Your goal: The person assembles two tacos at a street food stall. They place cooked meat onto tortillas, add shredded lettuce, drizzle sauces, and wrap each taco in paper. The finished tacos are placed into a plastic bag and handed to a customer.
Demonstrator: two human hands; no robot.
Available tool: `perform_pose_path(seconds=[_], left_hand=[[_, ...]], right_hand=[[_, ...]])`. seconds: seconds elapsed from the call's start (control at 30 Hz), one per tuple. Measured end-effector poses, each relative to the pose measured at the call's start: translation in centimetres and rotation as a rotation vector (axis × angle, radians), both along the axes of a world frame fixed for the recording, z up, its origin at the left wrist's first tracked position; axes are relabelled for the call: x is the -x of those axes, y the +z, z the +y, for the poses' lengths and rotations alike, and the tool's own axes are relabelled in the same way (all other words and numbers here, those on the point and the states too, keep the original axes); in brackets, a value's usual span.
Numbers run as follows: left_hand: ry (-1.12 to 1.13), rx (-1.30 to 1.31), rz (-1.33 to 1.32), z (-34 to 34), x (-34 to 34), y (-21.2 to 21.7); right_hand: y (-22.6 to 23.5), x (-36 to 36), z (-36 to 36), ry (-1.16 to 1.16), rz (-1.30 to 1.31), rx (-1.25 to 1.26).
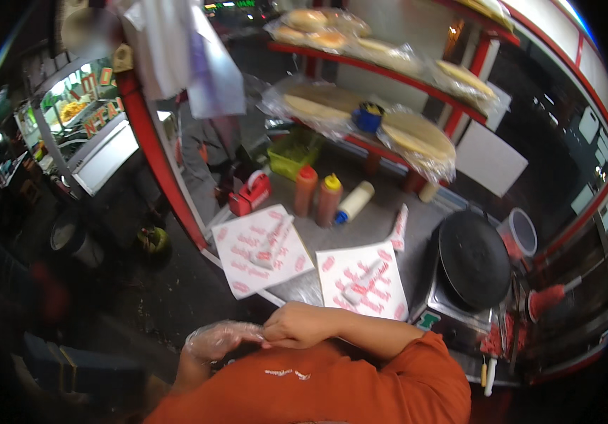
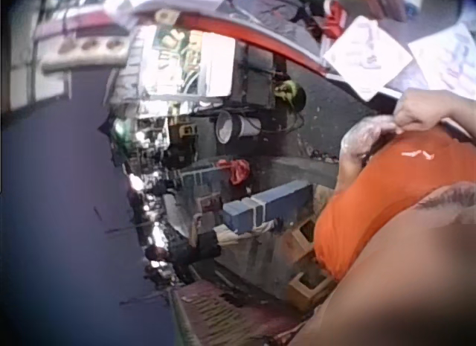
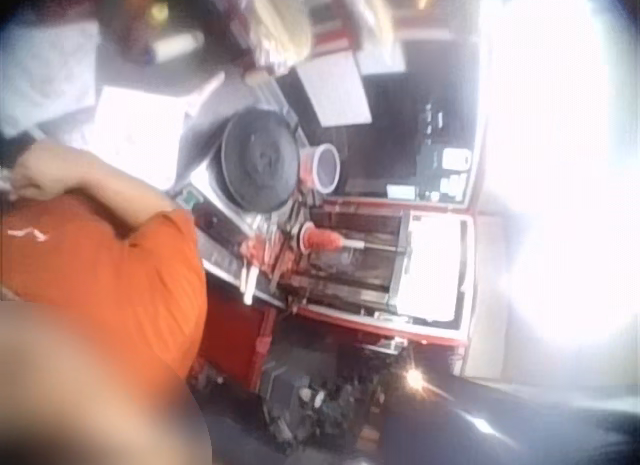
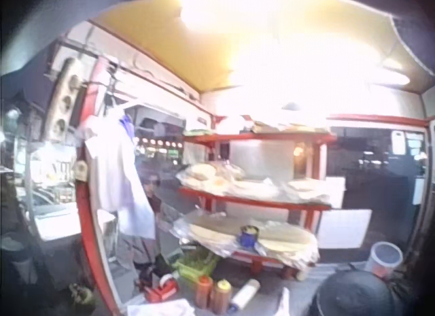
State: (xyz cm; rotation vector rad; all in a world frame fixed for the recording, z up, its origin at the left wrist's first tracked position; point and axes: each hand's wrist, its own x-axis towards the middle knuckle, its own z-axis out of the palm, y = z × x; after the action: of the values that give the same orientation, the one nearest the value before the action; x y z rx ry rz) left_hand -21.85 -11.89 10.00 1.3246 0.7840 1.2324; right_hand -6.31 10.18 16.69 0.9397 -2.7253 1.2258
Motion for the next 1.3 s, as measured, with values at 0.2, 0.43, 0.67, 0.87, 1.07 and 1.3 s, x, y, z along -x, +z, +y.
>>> perform_pose_path(seconds=[0.2,0.43,0.67,0.87,1.07,1.3], left_hand=[[0.308,-0.199,-0.274,-9.6,4.8,3.2],[0.606,-0.335,-0.268,-9.9,10.5,3.8],[0.960,-0.219,0.284,-5.1,11.0,6.3],[1.131,-0.613,0.239,5.2,14.1,15.0],[1.199,-0.822,0.108,10.6,16.2,21.1],[1.401,-0.947,0.538,12.1,16.5,25.5]], right_hand=[[3.4,9.2,13.8,-0.018,0.022,0.288],[13.3,22.7,36.7,-0.936,0.457,1.534],[13.9,21.0,17.2,-0.863,0.943,0.652],[19.5,26.5,1.4,-0.778,1.239,0.019],[21.8,28.2,5.4,-0.973,1.007,0.008],[23.8,23.7,6.5,-0.839,0.880,0.222]])
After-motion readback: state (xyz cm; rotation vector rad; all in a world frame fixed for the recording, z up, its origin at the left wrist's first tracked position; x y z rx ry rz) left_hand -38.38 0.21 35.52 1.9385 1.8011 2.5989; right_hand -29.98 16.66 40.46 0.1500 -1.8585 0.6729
